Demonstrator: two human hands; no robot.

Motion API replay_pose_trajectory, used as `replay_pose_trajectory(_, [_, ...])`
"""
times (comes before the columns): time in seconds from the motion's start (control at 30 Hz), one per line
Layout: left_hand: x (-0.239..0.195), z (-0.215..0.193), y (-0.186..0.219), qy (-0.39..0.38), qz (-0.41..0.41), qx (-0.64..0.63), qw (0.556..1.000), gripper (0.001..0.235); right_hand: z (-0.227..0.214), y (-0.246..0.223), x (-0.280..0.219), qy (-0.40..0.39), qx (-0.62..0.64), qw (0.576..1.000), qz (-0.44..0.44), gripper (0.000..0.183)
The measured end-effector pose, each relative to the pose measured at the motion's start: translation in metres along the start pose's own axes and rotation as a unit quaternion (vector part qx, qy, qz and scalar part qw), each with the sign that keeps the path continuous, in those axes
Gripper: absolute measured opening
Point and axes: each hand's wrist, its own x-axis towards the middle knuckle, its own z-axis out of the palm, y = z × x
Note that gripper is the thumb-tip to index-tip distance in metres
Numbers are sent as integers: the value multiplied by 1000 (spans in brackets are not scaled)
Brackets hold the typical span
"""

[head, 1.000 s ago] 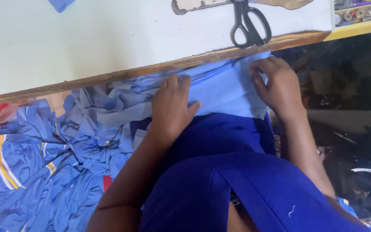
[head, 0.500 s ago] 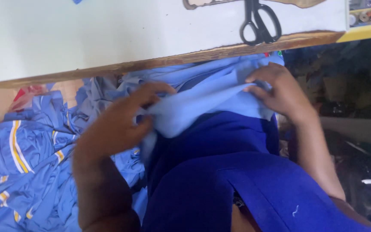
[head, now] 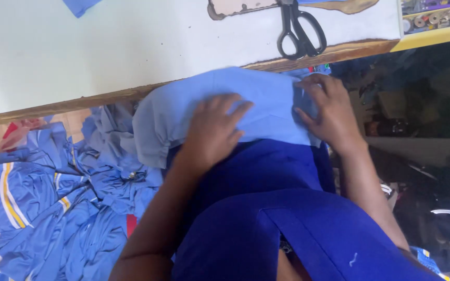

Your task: Cutting blue fabric into rectangular pieces and folding them on a workbench.

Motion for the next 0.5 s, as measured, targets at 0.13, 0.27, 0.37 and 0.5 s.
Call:
replay_pose_trajectory(0.13, [-7, 33, 3, 64, 9, 73, 995, 42, 40, 5, -8, 55, -76, 995, 34, 43])
replay_pose_trajectory(0.27, [-12, 21, -12, 67, -3, 32, 997, 40, 18, 36, 0, 86, 13, 995, 43, 49])
replay_pose_trajectory(0.37, [-15, -12, -5, 82, -41, 39, 995, 70, -48, 25, 4, 170, 16, 985, -12, 46])
replay_pose_trajectory(0.5, [-20, -25, -30, 55, -114, -44, 991, 57, -64, 55, -13, 289, 170, 941, 46, 36])
